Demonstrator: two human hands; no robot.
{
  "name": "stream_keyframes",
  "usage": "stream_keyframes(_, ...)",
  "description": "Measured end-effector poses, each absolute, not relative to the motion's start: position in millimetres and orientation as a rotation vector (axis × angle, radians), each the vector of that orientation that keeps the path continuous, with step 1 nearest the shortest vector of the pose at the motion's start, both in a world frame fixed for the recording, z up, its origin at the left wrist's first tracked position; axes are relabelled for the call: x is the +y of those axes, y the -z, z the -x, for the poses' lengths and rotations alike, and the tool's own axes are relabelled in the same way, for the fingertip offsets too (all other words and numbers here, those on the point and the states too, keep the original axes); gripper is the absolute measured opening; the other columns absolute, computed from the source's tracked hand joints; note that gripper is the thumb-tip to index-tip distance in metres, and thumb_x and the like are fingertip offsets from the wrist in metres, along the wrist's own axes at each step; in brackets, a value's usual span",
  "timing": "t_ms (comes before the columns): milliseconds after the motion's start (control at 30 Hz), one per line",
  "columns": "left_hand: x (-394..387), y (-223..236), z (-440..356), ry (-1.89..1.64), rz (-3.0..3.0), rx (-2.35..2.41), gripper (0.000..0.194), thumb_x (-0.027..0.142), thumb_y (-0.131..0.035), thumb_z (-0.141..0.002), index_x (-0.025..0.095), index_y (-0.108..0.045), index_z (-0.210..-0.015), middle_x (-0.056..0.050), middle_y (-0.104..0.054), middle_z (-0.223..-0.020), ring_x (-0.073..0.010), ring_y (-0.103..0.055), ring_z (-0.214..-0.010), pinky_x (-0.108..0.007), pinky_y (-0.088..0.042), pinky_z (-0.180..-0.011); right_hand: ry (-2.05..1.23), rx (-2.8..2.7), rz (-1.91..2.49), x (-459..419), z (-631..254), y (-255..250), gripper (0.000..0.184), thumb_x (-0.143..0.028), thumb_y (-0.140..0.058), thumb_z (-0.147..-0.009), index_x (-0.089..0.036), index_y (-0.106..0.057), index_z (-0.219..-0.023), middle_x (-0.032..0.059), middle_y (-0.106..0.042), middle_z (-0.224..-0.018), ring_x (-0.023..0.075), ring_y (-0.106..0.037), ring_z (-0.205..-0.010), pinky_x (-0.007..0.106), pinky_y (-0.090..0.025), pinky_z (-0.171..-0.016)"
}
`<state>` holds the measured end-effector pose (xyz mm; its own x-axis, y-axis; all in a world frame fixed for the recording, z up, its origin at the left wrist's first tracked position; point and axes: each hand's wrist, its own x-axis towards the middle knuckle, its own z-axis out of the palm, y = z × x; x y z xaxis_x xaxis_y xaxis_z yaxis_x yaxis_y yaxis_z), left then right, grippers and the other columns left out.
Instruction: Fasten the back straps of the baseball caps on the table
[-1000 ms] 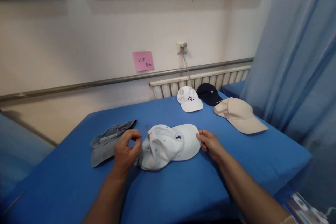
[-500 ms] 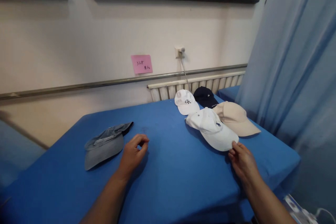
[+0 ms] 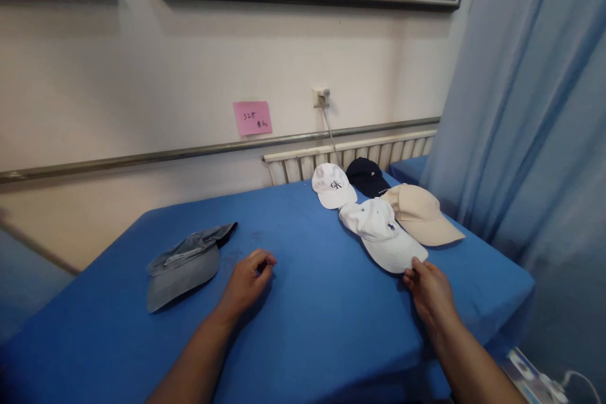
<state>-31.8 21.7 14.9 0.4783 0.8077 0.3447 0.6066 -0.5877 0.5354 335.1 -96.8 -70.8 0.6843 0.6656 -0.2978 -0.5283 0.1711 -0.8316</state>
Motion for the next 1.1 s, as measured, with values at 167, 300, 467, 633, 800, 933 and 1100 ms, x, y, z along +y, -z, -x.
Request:
stream_keyframes(167, 25, -13, 33, -0.724, -2.403, 1.182, 0.018, 0.017, -0.045, -0.080, 0.019, -0.063, -0.084, -0.003, -0.062, -0.080, -0.0158, -0.056, -0.071, -0.030, -0.044, -0.069, -0.908, -0.128, 1.147, -97, -336, 70, 0.017, -0.015, -0.073, -0.067, -0.018, -0.057, -0.073, -0.0011, -0.063, -0.063, 0.0106, -0.062, -0.052, 0.018, -0.053, -0.045)
stream_keyframes(300, 26, -9, 33, -0.671, -2.408, 1.168, 0.018, 0.017, -0.046, -0.079, 0.020, -0.063, -0.083, -0.002, -0.063, -0.079, -0.0162, -0.057, -0.071, -0.030, -0.044, -0.069, -0.932, -0.173, 1.137, -101, -336, 69, 0.016, -0.014, -0.072, -0.067, -0.017, -0.060, -0.077, 0.0000, -0.064, -0.065, 0.0109, -0.062, -0.054, 0.018, -0.054, -0.046)
stream_keyframes(467, 26, -6, 31, -0.640, -2.396, 1.157, 0.018, 0.017, -0.047, -0.078, 0.020, -0.064, -0.083, -0.003, -0.066, -0.082, -0.0182, -0.059, -0.076, -0.031, -0.045, -0.071, -0.908, -0.209, 1.143, -101, -336, 70, 0.023, -0.013, -0.074, -0.064, -0.018, -0.062, -0.083, -0.0027, -0.064, -0.067, 0.0071, -0.059, -0.051, 0.014, -0.052, -0.045)
stream_keyframes(633, 26, -4, 31, -0.582, -2.413, 1.173, 0.018, 0.016, -0.047, -0.079, 0.020, -0.064, -0.083, -0.004, -0.066, -0.083, -0.0187, -0.060, -0.078, -0.031, -0.045, -0.072, -0.936, -0.182, 1.113, -100, -338, 71, 0.021, -0.011, -0.075, -0.061, -0.017, -0.061, -0.075, -0.0018, -0.063, -0.064, 0.0082, -0.059, -0.051, 0.015, -0.052, -0.044)
stream_keyframes(800, 27, 0, 32, -0.537, -2.392, 1.149, 0.019, 0.017, -0.047, -0.080, 0.020, -0.064, -0.085, -0.004, -0.066, -0.083, -0.0186, -0.060, -0.078, -0.030, -0.045, -0.073, -0.948, -0.179, 1.104, -103, -337, 70, 0.022, -0.012, -0.075, -0.060, -0.018, -0.060, -0.074, -0.0010, -0.063, -0.064, 0.0103, -0.060, -0.054, 0.017, -0.054, -0.046)
stream_keyframes(933, 29, 3, 32, -0.491, -2.390, 1.138, 0.020, 0.017, -0.045, -0.080, 0.020, -0.064, -0.086, -0.004, -0.067, -0.084, -0.0186, -0.060, -0.080, -0.030, -0.044, -0.075, -0.892, -0.170, 1.091, -110, -329, 69, 0.032, -0.017, -0.076, -0.057, -0.019, -0.061, -0.085, -0.0005, -0.065, -0.074, 0.0107, -0.060, -0.057, 0.018, -0.051, -0.045)
stream_keyframes(1100, 30, 5, 34, -0.488, -2.388, 1.174, 0.019, 0.019, -0.046, -0.082, 0.019, -0.064, -0.090, -0.004, -0.067, -0.089, -0.0179, -0.060, -0.082, -0.030, -0.045, -0.079, -0.573, -0.144, 1.228, -128, -313, 70, 0.050, -0.023, -0.076, -0.057, -0.023, -0.057, -0.104, -0.0035, -0.060, -0.090, 0.0085, -0.058, -0.062, 0.019, -0.047, -0.050)
